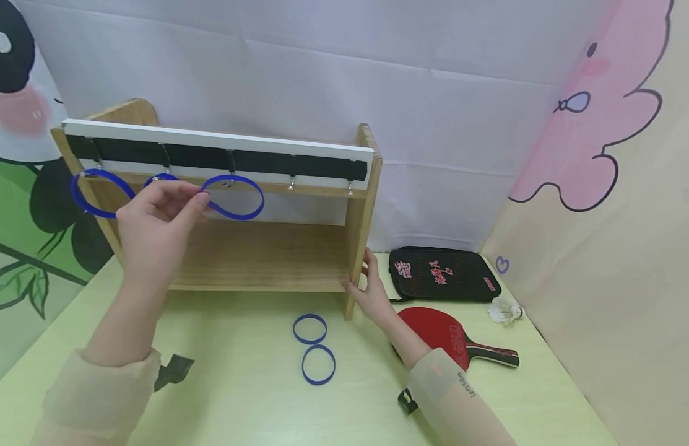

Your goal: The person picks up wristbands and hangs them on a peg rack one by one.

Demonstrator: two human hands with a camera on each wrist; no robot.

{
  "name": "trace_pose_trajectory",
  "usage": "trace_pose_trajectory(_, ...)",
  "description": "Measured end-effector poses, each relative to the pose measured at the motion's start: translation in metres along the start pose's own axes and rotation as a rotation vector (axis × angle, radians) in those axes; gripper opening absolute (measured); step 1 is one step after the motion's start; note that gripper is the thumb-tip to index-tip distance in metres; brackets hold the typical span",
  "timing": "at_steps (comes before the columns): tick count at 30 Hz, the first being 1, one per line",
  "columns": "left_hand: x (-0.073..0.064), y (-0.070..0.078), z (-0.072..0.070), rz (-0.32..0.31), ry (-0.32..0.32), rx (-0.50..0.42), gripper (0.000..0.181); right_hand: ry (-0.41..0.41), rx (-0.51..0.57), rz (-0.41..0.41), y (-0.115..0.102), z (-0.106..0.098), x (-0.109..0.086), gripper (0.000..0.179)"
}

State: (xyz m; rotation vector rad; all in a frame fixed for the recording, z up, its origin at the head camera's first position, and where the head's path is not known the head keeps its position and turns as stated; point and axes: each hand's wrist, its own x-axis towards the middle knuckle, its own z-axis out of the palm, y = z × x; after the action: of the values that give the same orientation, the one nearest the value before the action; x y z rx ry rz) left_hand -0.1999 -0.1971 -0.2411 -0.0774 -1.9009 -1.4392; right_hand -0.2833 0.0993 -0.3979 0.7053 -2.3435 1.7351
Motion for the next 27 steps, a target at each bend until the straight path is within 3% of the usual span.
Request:
trace_pose_trajectory(5, 0.002, -0.004, -0.002, -0.058, -0.007, 0.034, 0.026, -0.001, -0.005, -0.003, 0.001, 0.000, 0.000, 0.077)
trace_pose_trajectory(13, 0.003, -0.013, -0.003, -0.090, -0.025, 0.045, 0.025, 0.003, 0.001, -0.020, 0.001, 0.001, 0.000, 0.077)
trace_pose_trajectory(21, -0.002, -0.014, -0.004, -0.082, -0.035, 0.076, 0.027, -0.001, 0.004, -0.023, 0.005, 0.001, 0.001, 0.077)
trace_pose_trajectory(27, -0.008, -0.011, -0.004, -0.032, -0.018, 0.083, 0.026, 0.014, 0.001, -0.019, 0.031, 0.003, 0.007, 0.081)
